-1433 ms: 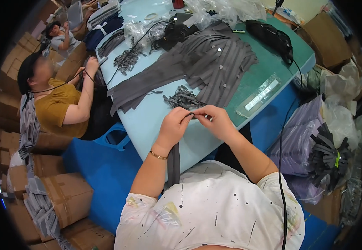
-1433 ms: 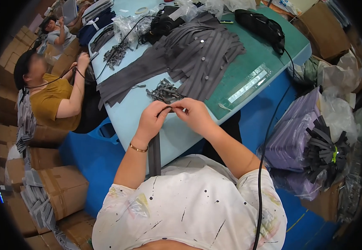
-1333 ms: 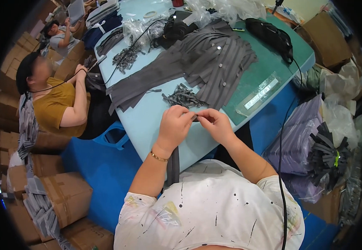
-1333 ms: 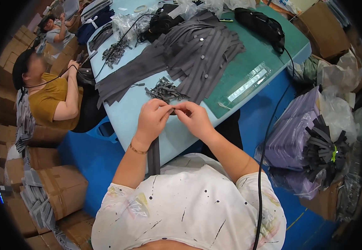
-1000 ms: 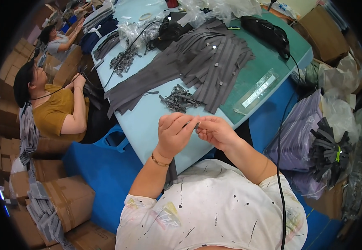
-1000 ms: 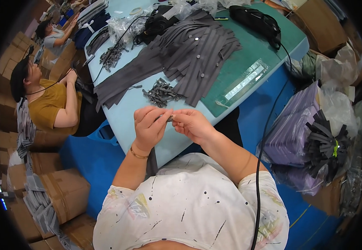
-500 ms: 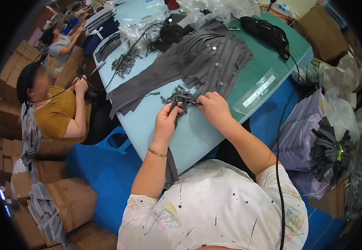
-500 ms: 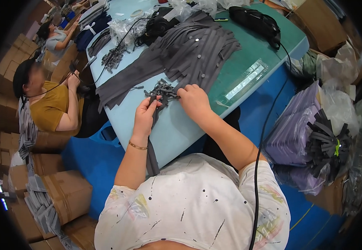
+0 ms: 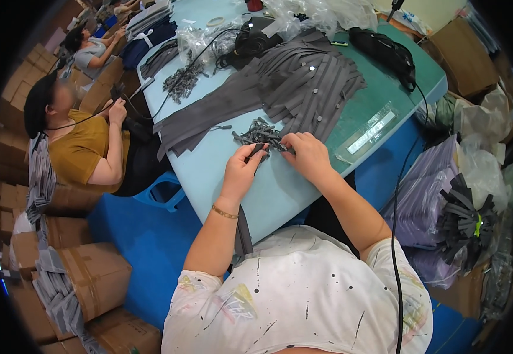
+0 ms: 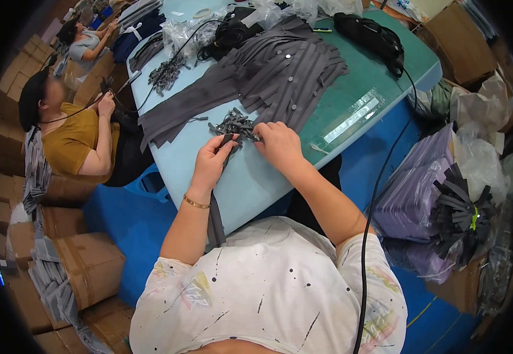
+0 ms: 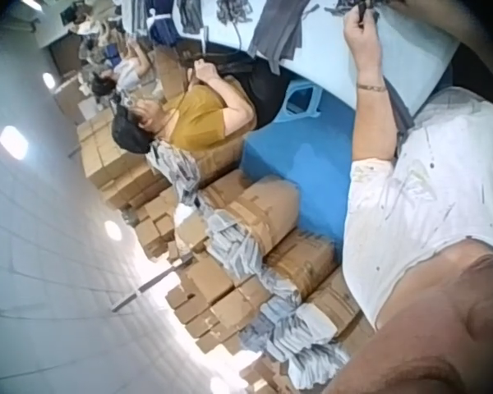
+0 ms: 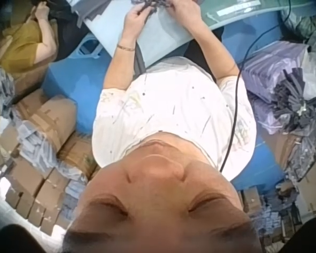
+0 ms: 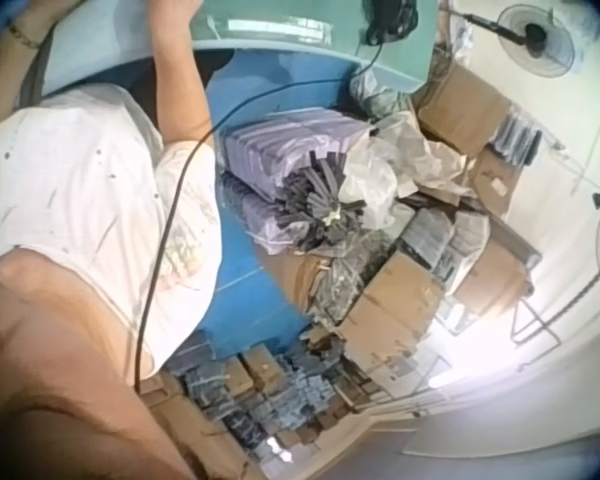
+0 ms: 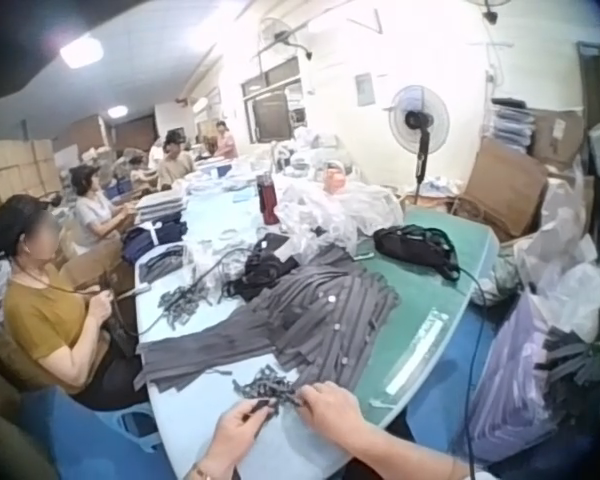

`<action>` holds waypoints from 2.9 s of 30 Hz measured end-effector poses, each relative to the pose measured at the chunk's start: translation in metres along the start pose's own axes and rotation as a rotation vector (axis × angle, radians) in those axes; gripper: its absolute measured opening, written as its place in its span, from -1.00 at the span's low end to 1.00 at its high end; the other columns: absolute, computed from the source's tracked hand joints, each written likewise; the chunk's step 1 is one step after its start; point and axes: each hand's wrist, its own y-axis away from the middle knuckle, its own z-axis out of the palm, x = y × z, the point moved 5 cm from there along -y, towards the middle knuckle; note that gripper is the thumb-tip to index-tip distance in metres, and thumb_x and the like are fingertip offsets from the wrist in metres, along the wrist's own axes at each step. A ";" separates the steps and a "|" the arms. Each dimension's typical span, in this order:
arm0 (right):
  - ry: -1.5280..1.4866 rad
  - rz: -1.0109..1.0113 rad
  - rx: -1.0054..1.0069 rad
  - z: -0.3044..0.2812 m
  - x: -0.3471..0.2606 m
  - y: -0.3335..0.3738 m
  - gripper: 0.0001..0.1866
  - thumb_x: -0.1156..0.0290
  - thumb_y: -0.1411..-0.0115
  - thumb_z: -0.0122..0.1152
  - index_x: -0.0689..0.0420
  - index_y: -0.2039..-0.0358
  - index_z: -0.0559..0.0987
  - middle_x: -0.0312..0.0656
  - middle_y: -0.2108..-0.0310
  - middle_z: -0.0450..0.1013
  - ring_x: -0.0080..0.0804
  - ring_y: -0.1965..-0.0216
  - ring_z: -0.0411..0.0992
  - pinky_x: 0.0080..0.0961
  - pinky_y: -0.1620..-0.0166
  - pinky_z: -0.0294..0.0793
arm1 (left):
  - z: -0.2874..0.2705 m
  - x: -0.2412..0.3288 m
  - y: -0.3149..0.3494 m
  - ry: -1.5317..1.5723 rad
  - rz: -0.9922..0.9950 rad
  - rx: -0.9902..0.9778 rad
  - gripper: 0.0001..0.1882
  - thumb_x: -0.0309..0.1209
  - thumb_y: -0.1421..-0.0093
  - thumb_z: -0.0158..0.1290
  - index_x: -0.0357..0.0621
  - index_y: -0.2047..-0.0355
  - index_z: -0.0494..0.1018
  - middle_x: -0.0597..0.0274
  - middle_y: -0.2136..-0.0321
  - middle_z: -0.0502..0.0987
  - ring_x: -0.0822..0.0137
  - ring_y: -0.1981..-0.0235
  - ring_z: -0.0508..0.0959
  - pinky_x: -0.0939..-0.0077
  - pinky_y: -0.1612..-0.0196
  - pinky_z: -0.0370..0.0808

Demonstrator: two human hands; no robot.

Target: Manually sliding zipper sliders onto zipper tapes at a workshop table.

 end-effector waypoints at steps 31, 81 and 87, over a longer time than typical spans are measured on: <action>-1.272 0.484 -0.344 0.016 0.003 0.004 -0.77 0.42 -0.11 0.18 0.19 0.21 0.57 -0.32 0.41 0.50 -0.69 0.40 0.37 -0.77 0.42 0.28 | 0.006 0.006 0.004 0.177 -0.033 -0.068 -0.82 -0.53 -0.17 -0.01 -0.35 0.22 0.42 0.22 0.36 0.53 0.48 0.31 0.52 0.64 0.16 0.47; -1.382 0.443 -0.166 0.043 -0.027 -0.002 -0.85 0.45 -0.07 0.24 0.13 0.38 0.44 -0.43 0.45 0.40 -0.74 0.42 0.31 -0.78 0.37 0.28 | -0.013 0.012 0.001 0.730 -0.047 0.066 -0.75 -0.55 -0.19 -0.09 -0.26 0.09 0.37 0.26 0.45 0.44 0.48 0.40 0.45 0.64 0.26 0.43; -1.314 0.432 0.020 0.034 -0.033 -0.003 -0.89 0.50 -0.07 0.21 0.12 0.44 0.43 -0.46 0.52 0.38 -0.74 0.47 0.31 -0.77 0.40 0.28 | -0.016 0.012 -0.003 0.738 -0.084 0.118 -0.76 -0.54 -0.20 -0.08 -0.24 0.11 0.37 0.27 0.40 0.47 0.50 0.39 0.47 0.64 0.28 0.46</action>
